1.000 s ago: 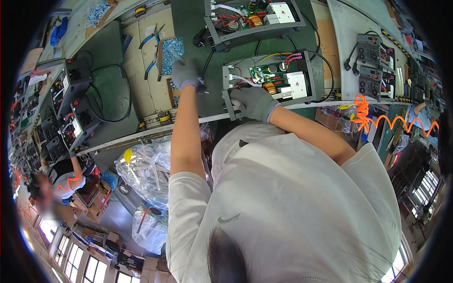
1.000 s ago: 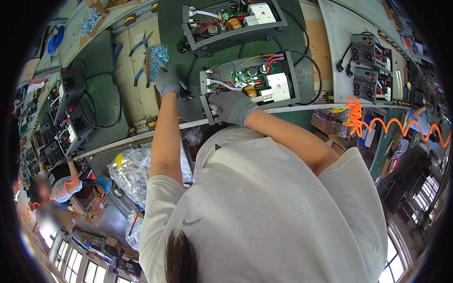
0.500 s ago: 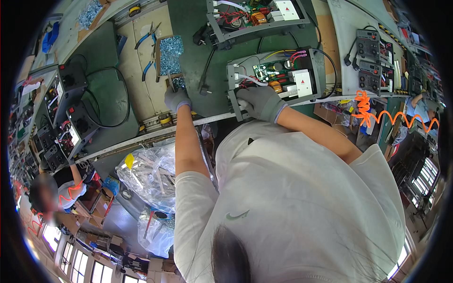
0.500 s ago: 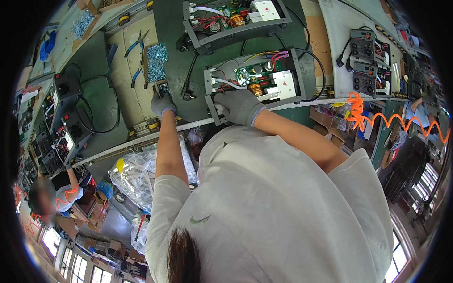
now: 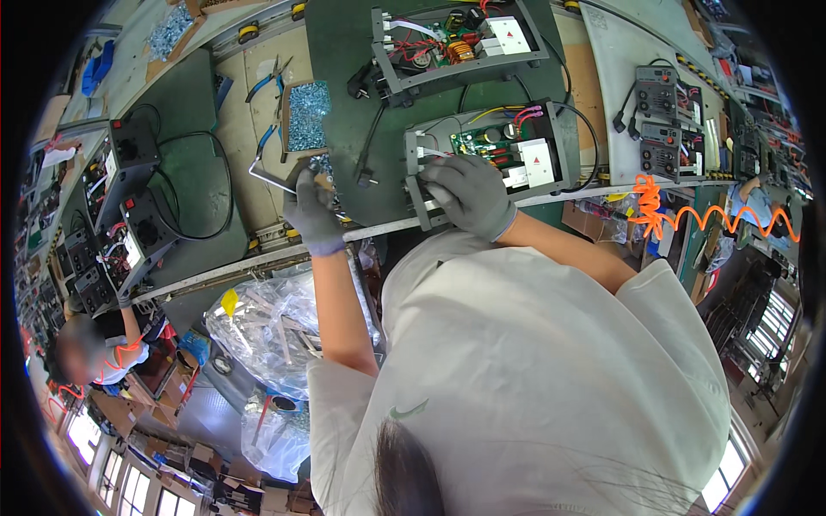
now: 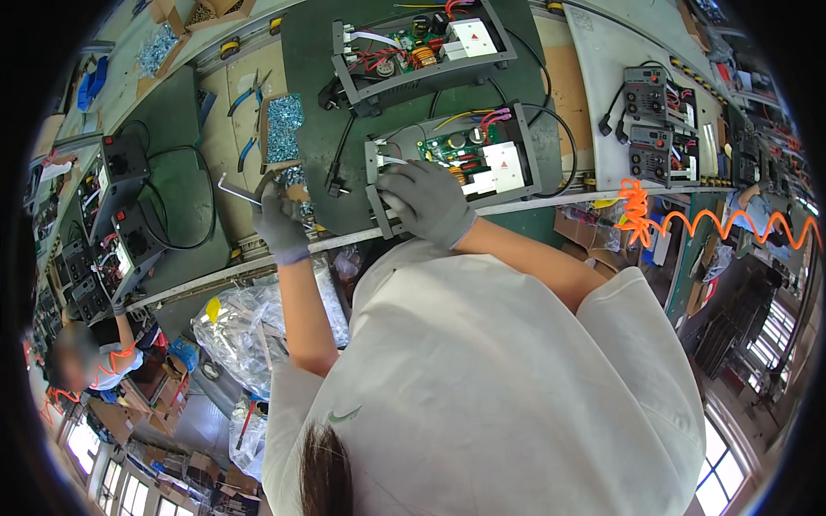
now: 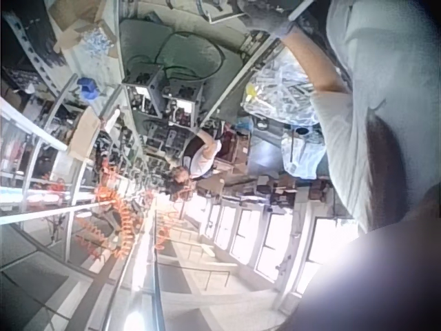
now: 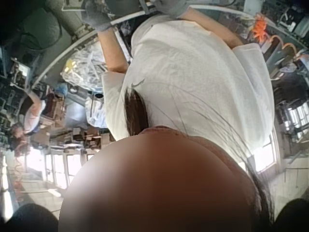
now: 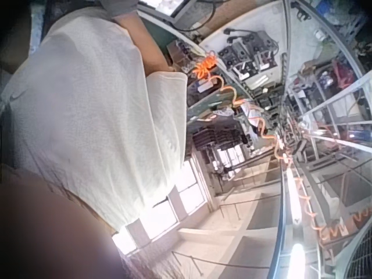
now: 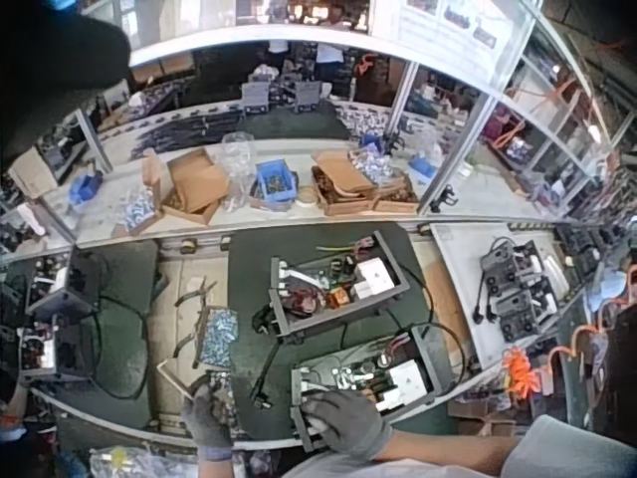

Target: Assembling internal components, wiring, and heat sinks into an electronic power inverter casing.

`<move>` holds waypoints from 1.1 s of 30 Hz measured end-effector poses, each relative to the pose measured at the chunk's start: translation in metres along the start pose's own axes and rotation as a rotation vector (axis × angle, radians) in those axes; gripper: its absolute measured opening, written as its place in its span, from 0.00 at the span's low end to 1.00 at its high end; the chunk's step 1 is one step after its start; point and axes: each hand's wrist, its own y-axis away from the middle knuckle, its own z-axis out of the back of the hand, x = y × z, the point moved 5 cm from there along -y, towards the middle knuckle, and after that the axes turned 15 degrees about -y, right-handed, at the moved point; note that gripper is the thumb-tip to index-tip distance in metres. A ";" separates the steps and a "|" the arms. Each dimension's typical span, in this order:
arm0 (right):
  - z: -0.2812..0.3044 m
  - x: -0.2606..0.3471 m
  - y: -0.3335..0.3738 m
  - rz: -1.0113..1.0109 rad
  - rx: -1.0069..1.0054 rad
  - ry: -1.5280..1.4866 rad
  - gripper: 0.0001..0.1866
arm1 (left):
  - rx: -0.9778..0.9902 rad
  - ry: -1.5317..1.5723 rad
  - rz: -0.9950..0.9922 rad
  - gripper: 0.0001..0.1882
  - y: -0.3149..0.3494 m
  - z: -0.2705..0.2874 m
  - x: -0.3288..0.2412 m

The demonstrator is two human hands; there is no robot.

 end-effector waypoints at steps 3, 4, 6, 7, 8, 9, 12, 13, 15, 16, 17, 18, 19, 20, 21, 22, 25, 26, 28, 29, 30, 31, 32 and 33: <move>0.004 0.013 -0.015 -0.058 -0.053 -0.248 0.17 | 0.584 0.391 0.166 0.16 0.066 -0.024 -0.047; 0.005 0.015 -0.021 -0.053 -0.061 -0.280 0.18 | 0.674 0.348 0.179 0.15 0.085 -0.033 -0.058; 0.007 0.020 -0.028 -0.050 -0.126 -0.361 0.19 | 0.794 0.305 0.089 0.13 0.111 -0.046 -0.079; 0.009 0.020 -0.029 -0.086 -0.162 -0.430 0.21 | 0.799 0.307 0.087 0.13 0.117 -0.047 -0.086; 0.008 0.017 -0.030 -0.144 -0.130 -0.455 0.21 | 0.775 0.219 0.049 0.12 0.120 -0.047 -0.090; 0.010 0.017 -0.029 -0.145 -0.131 -0.451 0.21 | 0.744 0.121 0.021 0.12 0.122 -0.046 -0.091; 0.018 0.017 -0.028 -0.100 -0.160 -0.400 0.20 | 0.776 0.044 -0.031 0.12 0.125 -0.047 -0.089; 0.021 0.021 -0.028 0.012 -0.163 -0.371 0.19 | 0.776 0.050 -0.022 0.11 0.125 -0.048 -0.086; 0.027 0.024 -0.029 0.125 -0.167 -0.343 0.18 | 0.757 0.021 -0.034 0.10 0.127 -0.051 -0.078; 0.026 0.026 -0.029 0.179 -0.101 -0.267 0.18 | 0.734 -0.011 -0.044 0.10 0.127 -0.052 -0.075; 0.026 0.028 -0.030 0.247 -0.057 -0.197 0.17 | 0.734 -0.010 -0.045 0.10 0.128 -0.054 -0.072; 0.026 0.028 -0.031 0.233 -0.040 -0.193 0.17 | 0.756 0.084 0.031 0.11 0.129 -0.056 -0.068; 0.026 0.025 -0.033 0.173 -0.031 -0.199 0.18 | 0.774 0.150 0.118 0.12 0.131 -0.058 -0.064; 0.027 0.023 -0.034 0.129 -0.025 -0.210 0.18 | 0.777 0.175 0.106 0.12 0.131 -0.058 -0.064; 0.029 0.022 -0.035 0.112 -0.024 -0.205 0.18 | 0.830 0.221 0.101 0.14 0.133 -0.059 -0.065; 0.028 0.025 -0.036 0.163 0.030 -0.075 0.18 | 0.886 0.284 0.094 0.16 0.136 -0.060 -0.067; 0.029 0.025 -0.038 0.189 0.127 0.061 0.19 | 0.880 0.087 0.023 0.18 0.136 -0.059 -0.068; 0.028 0.025 -0.038 0.178 0.181 0.064 0.19 | 0.878 0.083 0.028 0.18 0.137 -0.058 -0.067; 0.038 0.018 -0.041 0.118 0.123 -0.072 0.19 | 0.864 0.229 0.071 0.16 0.137 -0.057 -0.069; 0.044 0.013 -0.042 0.067 0.070 -0.197 0.18 | 0.853 0.229 0.075 0.16 0.136 -0.057 -0.069; 0.045 0.012 -0.043 0.098 0.104 -0.206 0.18 | 0.837 0.156 0.023 0.16 0.135 -0.056 -0.070; 0.045 0.012 -0.042 0.106 0.123 -0.209 0.18 | 0.821 0.082 -0.027 0.17 0.134 -0.055 -0.071; 0.047 0.015 -0.041 0.174 0.097 -0.148 0.18 | 0.820 0.080 -0.027 0.17 0.134 -0.056 -0.071; 0.050 0.019 -0.040 0.251 0.062 -0.098 0.17 | 0.777 -0.028 -0.124 0.18 0.133 -0.055 -0.073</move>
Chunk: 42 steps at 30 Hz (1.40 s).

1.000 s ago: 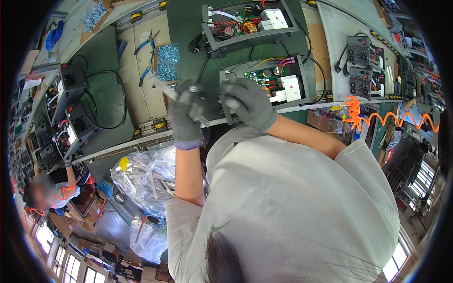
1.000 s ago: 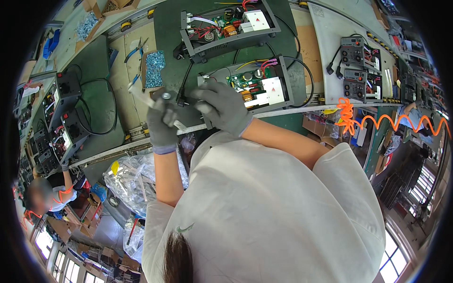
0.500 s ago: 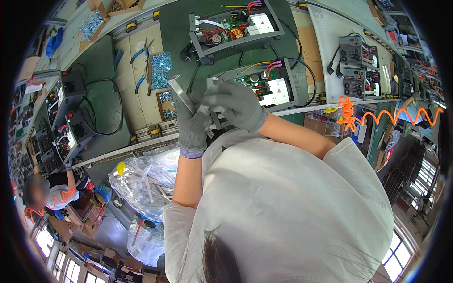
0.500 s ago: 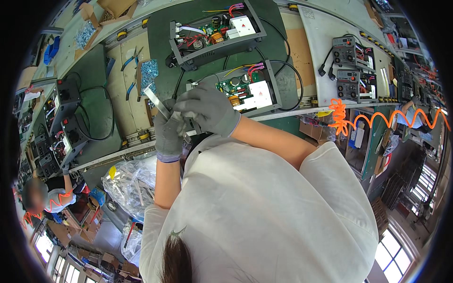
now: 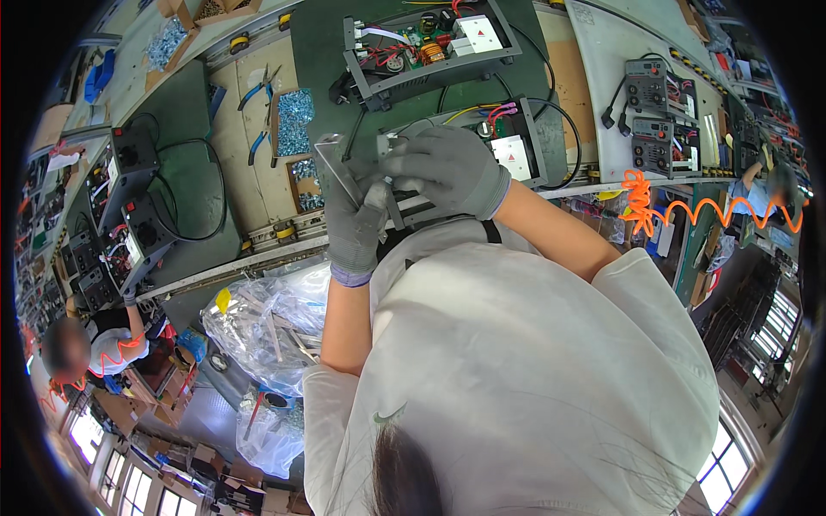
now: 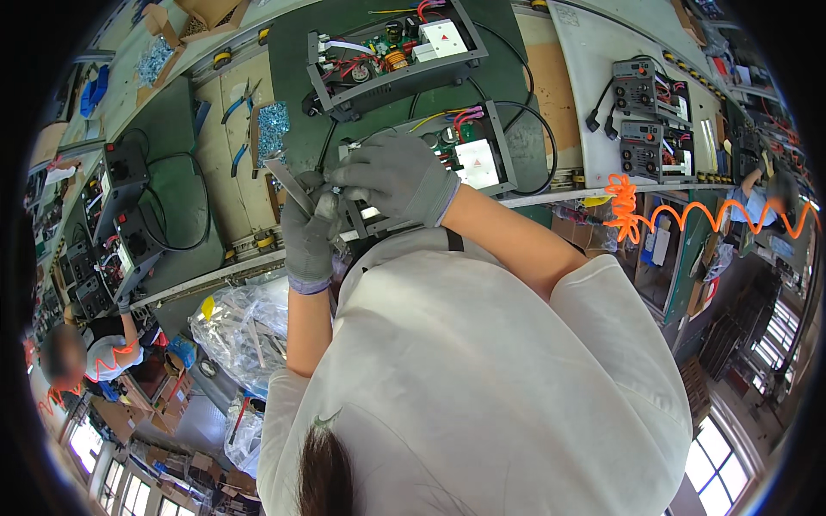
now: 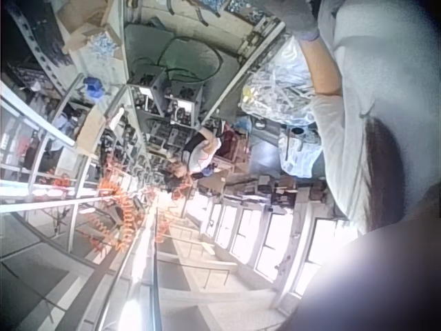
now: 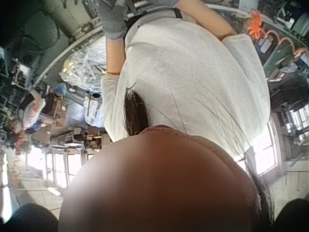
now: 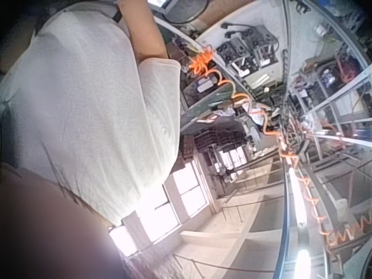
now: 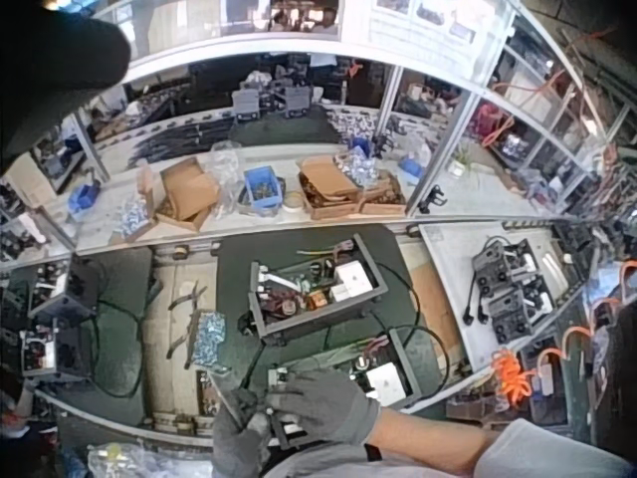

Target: Assembling internal components, wiring, and heat sinks into an electronic power inverter casing.

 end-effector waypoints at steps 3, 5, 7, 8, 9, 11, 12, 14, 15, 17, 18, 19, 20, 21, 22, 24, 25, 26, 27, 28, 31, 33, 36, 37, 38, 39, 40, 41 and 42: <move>-0.003 0.004 0.001 -0.024 0.060 0.114 0.17 | -0.049 -0.147 -0.079 0.21 -0.001 -0.001 -0.007; -0.001 0.008 0.000 -0.026 0.088 0.143 0.16 | -0.062 -0.162 -0.111 0.22 0.000 -0.001 -0.013; -0.002 0.011 -0.004 -0.024 0.122 0.171 0.16 | -0.021 -0.190 -0.162 0.26 0.003 -0.003 -0.020; 0.001 0.008 -0.007 -0.119 0.054 0.053 0.14 | -0.027 -0.196 -0.143 0.26 0.001 -0.002 -0.022; 0.004 0.004 -0.009 -0.218 -0.010 -0.061 0.13 | 0.002 -0.115 -0.163 0.29 -0.001 -0.002 -0.025; 0.005 0.002 -0.014 -0.293 -0.114 -0.179 0.13 | -0.005 -0.260 -0.223 0.43 -0.004 -0.004 -0.029; 0.006 -0.001 -0.015 -0.369 -0.214 -0.303 0.12 | -0.004 -0.260 -0.225 0.43 -0.004 -0.007 -0.029; 0.003 0.002 -0.020 -0.323 -0.215 -0.261 0.14 | -0.127 -0.222 -0.157 0.41 0.001 -0.007 -0.022; -0.001 0.003 -0.022 -0.342 -0.188 -0.244 0.14 | -0.120 -0.199 -0.137 0.41 0.001 -0.007 -0.020; -0.004 0.005 -0.024 -0.358 -0.161 -0.230 0.14 | -0.120 -0.192 -0.156 0.41 0.002 -0.009 -0.017; -0.004 0.004 -0.024 -0.370 -0.171 -0.273 0.14 | -0.129 -0.179 -0.170 0.41 0.002 -0.009 -0.016; -0.004 0.004 -0.025 -0.377 -0.187 -0.310 0.14 | -0.126 -0.179 -0.178 0.41 0.002 -0.008 -0.016; -0.006 0.005 -0.026 -0.380 -0.181 -0.319 0.14 | -0.099 -0.152 -0.180 0.40 0.003 -0.008 -0.015; -0.007 0.005 -0.025 -0.410 -0.239 -0.400 0.14 | -0.060 -0.122 -0.176 0.39 0.003 -0.009 -0.015; -0.009 0.004 -0.024 -0.465 -0.285 -0.474 0.14 | -0.075 -0.127 -0.184 0.39 0.004 -0.008 -0.016; -0.016 0.005 -0.021 -0.552 -0.342 -0.612 0.14 | 0.037 -0.078 -0.108 0.40 0.005 -0.013 -0.013; -0.022 0.003 -0.017 -0.668 -0.394 -0.738 0.14 | 0.021 -0.065 -0.098 0.41 0.006 -0.016 -0.013; -0.026 0.007 -0.017 -0.664 -0.392 -0.739 0.14 | 0.003 -0.052 -0.090 0.42 0.008 -0.019 -0.012; -0.029 0.008 -0.016 -0.662 -0.472 -0.853 0.15 | 0.010 -0.050 -0.126 0.43 0.008 -0.022 -0.014; -0.030 0.009 -0.016 -0.627 -0.548 -0.973 0.17 | -0.001 -0.050 -0.174 0.43 0.007 -0.026 -0.016; -0.028 0.008 -0.015 -0.588 -0.511 -0.707 0.18 | 0.083 -0.007 -0.156 0.44 0.011 -0.033 -0.013; -0.026 0.007 -0.012 -0.551 -0.494 -0.750 0.18 | 0.222 0.048 -0.050 0.40 0.013 -0.039 -0.004; -0.024 -0.002 -0.014 -0.583 -0.453 -0.894 0.16 | 0.168 0.039 -0.182 0.33 0.008 -0.043 0.000; -0.022 -0.009 -0.017 -0.640 -0.468 -0.903 0.16 | 0.132 -0.056 -0.266 0.25 0.003 -0.040 0.000; -0.020 -0.016 -0.017 -0.767 -0.494 -0.952 0.16 | 0.119 -0.055 -0.289 0.25 -0.001 -0.039 0.003; -0.020 -0.019 -0.020 -0.809 -0.531 -1.151 0.16 | 0.093 -0.255 -0.257 0.23 -0.006 -0.039 0.009; -0.011 -0.024 -0.024 -0.816 -0.529 -1.143 0.16 | 0.086 -0.469 -0.155 0.21 -0.011 -0.038 0.018; -0.001 -0.033 -0.033 -0.794 -0.490 -1.217 0.16 | 0.123 -0.406 -0.162 0.18 -0.013 -0.039 0.021; 0.008 -0.044 -0.045 -0.743 -0.444 -1.308 0.15 | 0.125 -0.410 -0.166 0.18 -0.016 -0.037 0.024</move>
